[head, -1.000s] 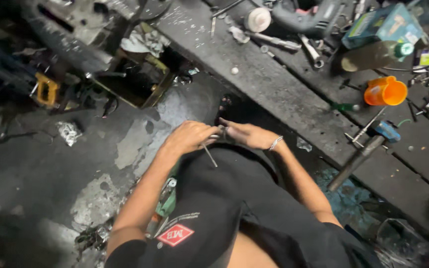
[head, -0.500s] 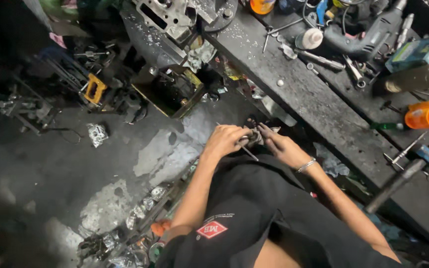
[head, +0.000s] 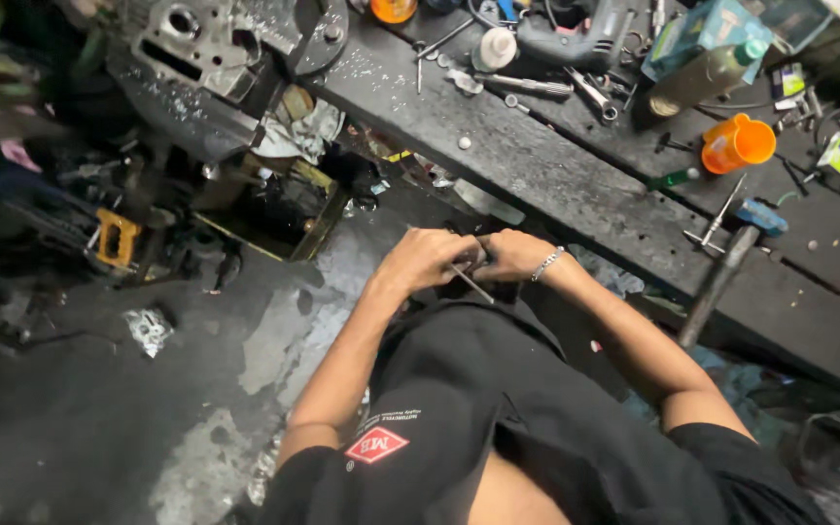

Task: The person works on a disassembled engine block, using a wrench to tighten bolts and a cloth to wipe surfaces. They handle small metal parts and tools, occasionally adjusting the engine block on the workbench.

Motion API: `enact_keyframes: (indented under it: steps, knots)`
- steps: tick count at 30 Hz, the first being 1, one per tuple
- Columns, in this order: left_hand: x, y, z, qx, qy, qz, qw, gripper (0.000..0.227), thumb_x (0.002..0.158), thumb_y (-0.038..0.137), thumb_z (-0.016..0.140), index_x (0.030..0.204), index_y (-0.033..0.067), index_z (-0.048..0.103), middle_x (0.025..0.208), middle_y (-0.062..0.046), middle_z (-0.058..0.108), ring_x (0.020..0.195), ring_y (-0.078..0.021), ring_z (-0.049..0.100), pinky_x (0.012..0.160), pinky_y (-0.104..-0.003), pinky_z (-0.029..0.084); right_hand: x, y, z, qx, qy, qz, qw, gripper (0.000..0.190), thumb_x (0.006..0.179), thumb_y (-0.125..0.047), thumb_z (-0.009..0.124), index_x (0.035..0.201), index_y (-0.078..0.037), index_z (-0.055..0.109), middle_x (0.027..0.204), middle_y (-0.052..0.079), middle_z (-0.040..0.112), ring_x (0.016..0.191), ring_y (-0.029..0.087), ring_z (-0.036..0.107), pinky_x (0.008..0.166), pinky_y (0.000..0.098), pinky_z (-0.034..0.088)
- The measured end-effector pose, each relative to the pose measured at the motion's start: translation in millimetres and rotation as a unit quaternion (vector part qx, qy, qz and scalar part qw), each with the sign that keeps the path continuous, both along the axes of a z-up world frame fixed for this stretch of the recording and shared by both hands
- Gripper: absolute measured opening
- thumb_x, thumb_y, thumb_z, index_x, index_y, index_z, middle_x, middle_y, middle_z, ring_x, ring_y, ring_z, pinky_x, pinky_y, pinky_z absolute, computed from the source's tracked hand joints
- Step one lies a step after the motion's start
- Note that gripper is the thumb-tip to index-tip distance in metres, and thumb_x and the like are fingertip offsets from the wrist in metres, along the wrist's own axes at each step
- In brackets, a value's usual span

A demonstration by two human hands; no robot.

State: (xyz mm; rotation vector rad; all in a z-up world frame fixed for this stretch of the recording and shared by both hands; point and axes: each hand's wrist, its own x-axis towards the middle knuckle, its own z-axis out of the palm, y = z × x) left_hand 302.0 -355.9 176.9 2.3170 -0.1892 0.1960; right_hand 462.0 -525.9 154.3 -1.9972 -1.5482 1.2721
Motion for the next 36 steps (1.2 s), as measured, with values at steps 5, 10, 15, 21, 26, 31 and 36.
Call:
enact_keyframes:
  steps: [5, 10, 15, 21, 26, 31, 36]
  knots:
    - [-9.6, -10.1, -24.0, -0.229, 0.078, 0.117, 0.963, 0.031, 0.078, 0.014, 0.08, 0.104, 0.0123, 0.063, 0.083, -0.004, 0.072, 0.074, -0.0219, 0.074, 0.062, -0.038, 0.058, -14.1, -16.4, 13.1, 0.033, -0.088, -0.081, 0.992, 0.04, 0.084, -0.044, 0.076, 0.096, -0.007, 0.065, 0.083, 0.018, 0.073, 0.078, 0.04, 0.07, 0.068, 0.0508, 0.055]
    - [-0.1, -32.0, -49.4, -0.64, 0.269, 0.226, 0.684, 0.034, 0.101, 0.033, 0.067, 0.128, 0.0125, 0.06, 0.082, 0.002, 0.057, 0.061, -0.0071, 0.055, 0.043, -0.019, 0.037, -31.9, -30.4, 20.3, 0.092, -0.246, -0.141, 0.955, 0.037, 0.083, -0.042, 0.077, 0.087, -0.009, 0.062, 0.074, 0.015, 0.07, 0.067, 0.036, 0.069, 0.056, 0.0493, 0.051]
    - [13.2, -43.3, -8.5, -0.525, 0.28, 0.256, 0.762, 0.052, 0.094, 0.028, 0.068, 0.134, 0.0149, 0.038, 0.093, -0.008, 0.063, 0.062, -0.0165, 0.062, 0.044, -0.03, 0.049, -42.1, -52.0, 19.3, 0.132, -0.286, -0.198, 0.928, 0.029, 0.08, -0.036, 0.076, 0.083, -0.009, 0.065, 0.076, 0.014, 0.071, 0.063, 0.035, 0.067, 0.054, 0.0464, 0.05]
    - [17.8, -2.3, 47.2, 0.059, -0.301, -0.002, 0.952, 0.037, 0.088, 0.015, 0.075, 0.122, 0.0205, 0.061, 0.12, -0.014, 0.067, 0.104, -0.0407, 0.069, 0.101, -0.056, 0.05, -39.1, -70.9, 4.7, 0.062, 0.34, -0.166, 0.924, 0.023, 0.09, -0.022, 0.068, 0.103, -0.005, 0.076, 0.081, 0.007, 0.072, 0.066, 0.013, 0.06, 0.058, 0.032, 0.05]
    - [23.6, 6.5, 2.3, 0.065, -0.145, -0.065, 0.985, 0.037, 0.084, 0.015, 0.073, 0.121, 0.0219, 0.076, 0.078, -0.011, 0.066, 0.071, -0.0329, 0.069, 0.062, -0.046, 0.055, -61.7, -70.1, -13.0, 0.034, 0.548, -0.214, 0.808, 0.022, 0.096, -0.022, 0.073, 0.103, -0.001, 0.071, 0.08, 0.0, 0.065, 0.072, 0.01, 0.062, 0.064, 0.0285, 0.052]
    - [16.3, -16.5, -60.3, -0.055, -0.028, 0.149, 0.987, 0.035, 0.116, 0.031, 0.048, 0.148, 0.0195, 0.057, 0.095, -0.015, 0.067, 0.079, -0.0371, 0.07, 0.069, -0.044, 0.053, -43.6, -57.9, -34.0, 0.072, 0.219, -0.318, 0.92, 0.023, 0.087, -0.025, 0.079, 0.101, -0.008, 0.076, 0.081, 0.007, 0.072, 0.071, 0.018, 0.065, 0.063, 0.035, 0.054]
    - [-1.0, -56.9, -89.7, -0.399, 0.204, 0.223, 0.865, 0.04, 0.116, 0.036, 0.051, 0.15, 0.0144, 0.058, 0.11, -0.004, 0.062, 0.065, -0.0151, 0.053, 0.06, -0.033, 0.047, -44.3, -63.3, -60.2, 0.074, -0.224, -0.293, 0.926, 0.018, 0.083, -0.025, 0.079, 0.092, -0.01, 0.073, 0.089, 0.014, 0.075, 0.079, 0.038, 0.069, 0.064, 0.0494, 0.054]
